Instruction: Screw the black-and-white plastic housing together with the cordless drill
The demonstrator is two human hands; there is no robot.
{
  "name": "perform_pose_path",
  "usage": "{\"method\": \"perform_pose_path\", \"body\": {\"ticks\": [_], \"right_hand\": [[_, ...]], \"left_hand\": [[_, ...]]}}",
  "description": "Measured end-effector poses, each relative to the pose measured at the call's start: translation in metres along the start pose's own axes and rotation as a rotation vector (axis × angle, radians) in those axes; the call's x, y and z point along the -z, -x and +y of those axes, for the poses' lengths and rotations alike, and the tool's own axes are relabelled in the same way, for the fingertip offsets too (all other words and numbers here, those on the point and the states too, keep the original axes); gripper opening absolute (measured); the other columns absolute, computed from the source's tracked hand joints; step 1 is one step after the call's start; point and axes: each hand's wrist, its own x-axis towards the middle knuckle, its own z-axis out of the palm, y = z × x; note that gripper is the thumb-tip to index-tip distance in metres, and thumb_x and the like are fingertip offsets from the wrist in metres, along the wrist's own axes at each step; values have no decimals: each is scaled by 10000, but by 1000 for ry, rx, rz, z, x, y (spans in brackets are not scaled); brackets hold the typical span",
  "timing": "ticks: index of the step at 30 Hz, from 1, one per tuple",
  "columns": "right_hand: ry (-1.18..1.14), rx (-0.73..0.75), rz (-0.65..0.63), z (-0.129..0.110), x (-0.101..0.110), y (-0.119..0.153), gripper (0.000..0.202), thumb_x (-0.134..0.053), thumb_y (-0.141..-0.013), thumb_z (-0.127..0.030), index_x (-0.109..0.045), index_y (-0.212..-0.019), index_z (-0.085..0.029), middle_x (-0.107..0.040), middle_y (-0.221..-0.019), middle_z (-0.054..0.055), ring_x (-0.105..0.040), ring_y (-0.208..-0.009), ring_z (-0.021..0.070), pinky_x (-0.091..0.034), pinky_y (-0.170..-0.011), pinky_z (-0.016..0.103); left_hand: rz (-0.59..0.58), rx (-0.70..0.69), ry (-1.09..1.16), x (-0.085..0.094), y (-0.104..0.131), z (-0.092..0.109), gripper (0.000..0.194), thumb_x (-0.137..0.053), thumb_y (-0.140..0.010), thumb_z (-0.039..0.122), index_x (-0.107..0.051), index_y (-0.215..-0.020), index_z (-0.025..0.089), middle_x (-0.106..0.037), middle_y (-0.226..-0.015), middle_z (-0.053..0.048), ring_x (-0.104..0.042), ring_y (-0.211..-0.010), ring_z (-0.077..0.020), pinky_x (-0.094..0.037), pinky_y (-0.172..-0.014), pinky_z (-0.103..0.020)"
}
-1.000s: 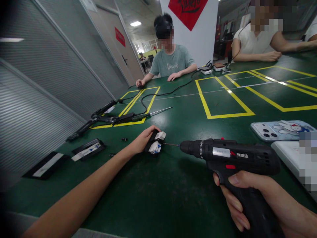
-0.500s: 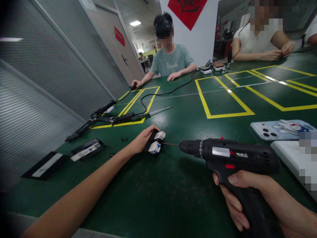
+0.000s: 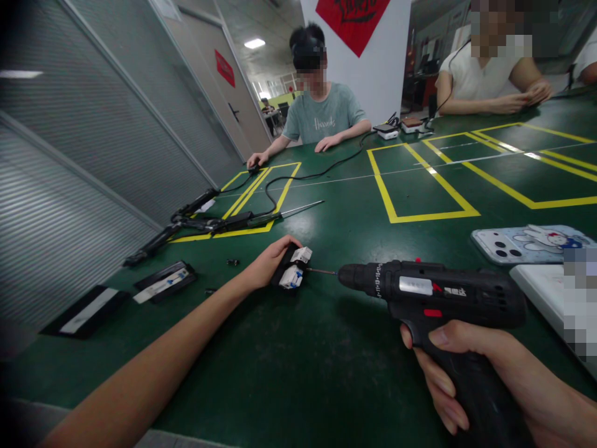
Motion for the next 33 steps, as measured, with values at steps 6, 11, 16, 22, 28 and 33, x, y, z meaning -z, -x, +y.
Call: {"method": "perform_pose_path", "body": {"ticks": [6,11,16,22,28,33], "right_hand": [[-5,5,-5,1,1,-1,328,-457,-860,-379,-662,-943,-137,-556,-586,48,-520,-440,172,-472,-464,320],[2,11,-17,0,0,-2,327,-449,-869,-378,-660,-953,-143,-553,-585,44,-514,-438,168,-478,-468,325],[-21,8,-17,1,0,-2,316,-452,-870,-359,-665,-953,-141,-556,-590,44,-526,-446,170,-471,-468,315],[-3,12,-17,0,0,-2,325,-427,-883,-346,-660,-968,-135,-554,-591,48,-518,-448,168,-474,-476,323],[4,14,-4,-1,-3,-1,315,-445,-876,-356,-669,-943,-144,-548,-580,40,-510,-432,158,-469,-464,314],[-2,-1,-17,0,-1,-1,299,-448,-875,-332,-663,-954,-140,-554,-593,42,-525,-444,162,-478,-476,319]], "left_hand": [[-1,1,2,-1,0,-3,250,-372,-920,330,-559,-956,169,-603,-844,-29,-539,-759,-155,-437,-695,-264],[6,2,1,-1,0,-1,242,-376,-919,329,-557,-948,171,-603,-841,-25,-541,-760,-156,-433,-694,-261],[-13,1,6,0,0,0,227,-384,-920,316,-552,-956,169,-600,-839,-23,-543,-759,-153,-430,-698,-262],[-8,3,3,0,0,-1,231,-371,-926,313,-551,-957,172,-602,-850,-28,-544,-771,-155,-437,-701,-264],[-1,10,6,0,0,0,233,-379,-924,316,-555,-953,167,-608,-839,-26,-546,-762,-156,-439,-700,-262],[-1,5,-2,0,-1,-3,225,-384,-922,315,-552,-950,167,-597,-839,-20,-538,-763,-152,-432,-703,-262]]}}
